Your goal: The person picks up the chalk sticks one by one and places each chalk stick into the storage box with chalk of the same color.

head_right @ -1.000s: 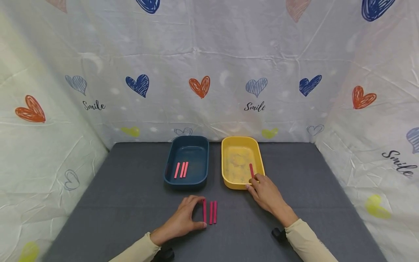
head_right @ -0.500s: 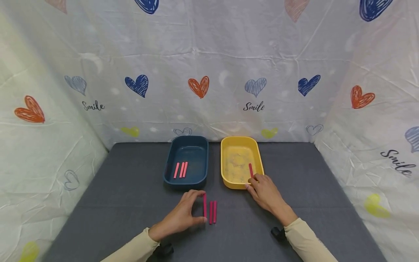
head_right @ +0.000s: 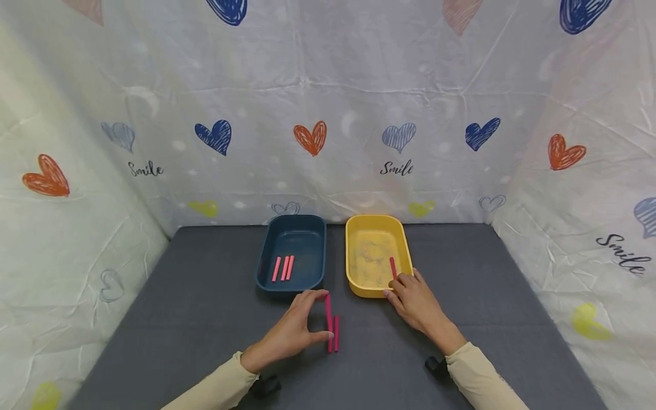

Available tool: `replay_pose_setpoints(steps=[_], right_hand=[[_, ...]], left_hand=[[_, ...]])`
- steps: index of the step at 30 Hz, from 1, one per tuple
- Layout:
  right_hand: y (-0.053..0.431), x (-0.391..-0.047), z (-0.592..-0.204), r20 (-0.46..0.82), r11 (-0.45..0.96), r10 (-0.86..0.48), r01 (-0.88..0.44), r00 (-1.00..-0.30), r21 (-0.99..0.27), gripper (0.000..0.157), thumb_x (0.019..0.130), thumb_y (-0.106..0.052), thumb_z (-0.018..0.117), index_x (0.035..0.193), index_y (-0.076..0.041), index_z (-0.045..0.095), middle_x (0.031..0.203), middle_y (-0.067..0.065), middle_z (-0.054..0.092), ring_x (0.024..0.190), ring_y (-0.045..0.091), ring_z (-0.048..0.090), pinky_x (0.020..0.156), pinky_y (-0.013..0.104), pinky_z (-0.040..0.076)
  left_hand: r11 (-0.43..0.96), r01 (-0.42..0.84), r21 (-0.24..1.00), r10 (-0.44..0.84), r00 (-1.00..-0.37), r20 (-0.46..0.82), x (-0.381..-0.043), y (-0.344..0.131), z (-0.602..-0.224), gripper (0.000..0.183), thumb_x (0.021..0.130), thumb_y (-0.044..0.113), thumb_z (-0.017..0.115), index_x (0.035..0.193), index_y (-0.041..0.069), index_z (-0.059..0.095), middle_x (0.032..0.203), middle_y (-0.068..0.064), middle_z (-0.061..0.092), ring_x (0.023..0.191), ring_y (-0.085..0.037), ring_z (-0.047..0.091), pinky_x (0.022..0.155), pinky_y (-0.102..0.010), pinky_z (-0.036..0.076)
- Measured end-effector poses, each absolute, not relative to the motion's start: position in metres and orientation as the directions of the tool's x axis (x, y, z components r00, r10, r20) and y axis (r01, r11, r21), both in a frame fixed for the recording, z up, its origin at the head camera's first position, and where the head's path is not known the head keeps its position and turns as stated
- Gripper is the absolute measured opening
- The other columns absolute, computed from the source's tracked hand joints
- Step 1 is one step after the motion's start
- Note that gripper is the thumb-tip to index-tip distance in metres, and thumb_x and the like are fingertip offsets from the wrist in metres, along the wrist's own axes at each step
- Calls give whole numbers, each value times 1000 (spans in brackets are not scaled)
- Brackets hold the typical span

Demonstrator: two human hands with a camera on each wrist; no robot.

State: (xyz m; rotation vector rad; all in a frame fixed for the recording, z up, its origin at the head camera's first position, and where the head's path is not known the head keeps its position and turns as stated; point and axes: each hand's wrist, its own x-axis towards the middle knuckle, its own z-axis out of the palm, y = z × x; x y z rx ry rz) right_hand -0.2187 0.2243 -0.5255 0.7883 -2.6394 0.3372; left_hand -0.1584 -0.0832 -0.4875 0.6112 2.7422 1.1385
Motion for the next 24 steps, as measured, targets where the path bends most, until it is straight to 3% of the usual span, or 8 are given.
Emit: replay_pose_setpoints(steps=[8,24], right_hand=[[225,-219,-525,402,808,-493,-578,-772,-118,20,96,-28,63,101,-10,68,97,6,63,96,26,61,109,63,35],[226,-218,-523,395,814,-490,-570,-777,-111,21,95,-29,64,101,-9,67,97,7,63,97,26,61,109,63,36]], left_hand=[[579,341,740,414,-906,94,-167,-66,-480,80,78,32,84,144,16,41,138,0,47,129,-21,43,105,-47,45],[513,358,781,428,-895,129,-200,-36,-465,81,80,38,81,146,19,38,137,-2,47,125,-25,48,105,-39,48]])
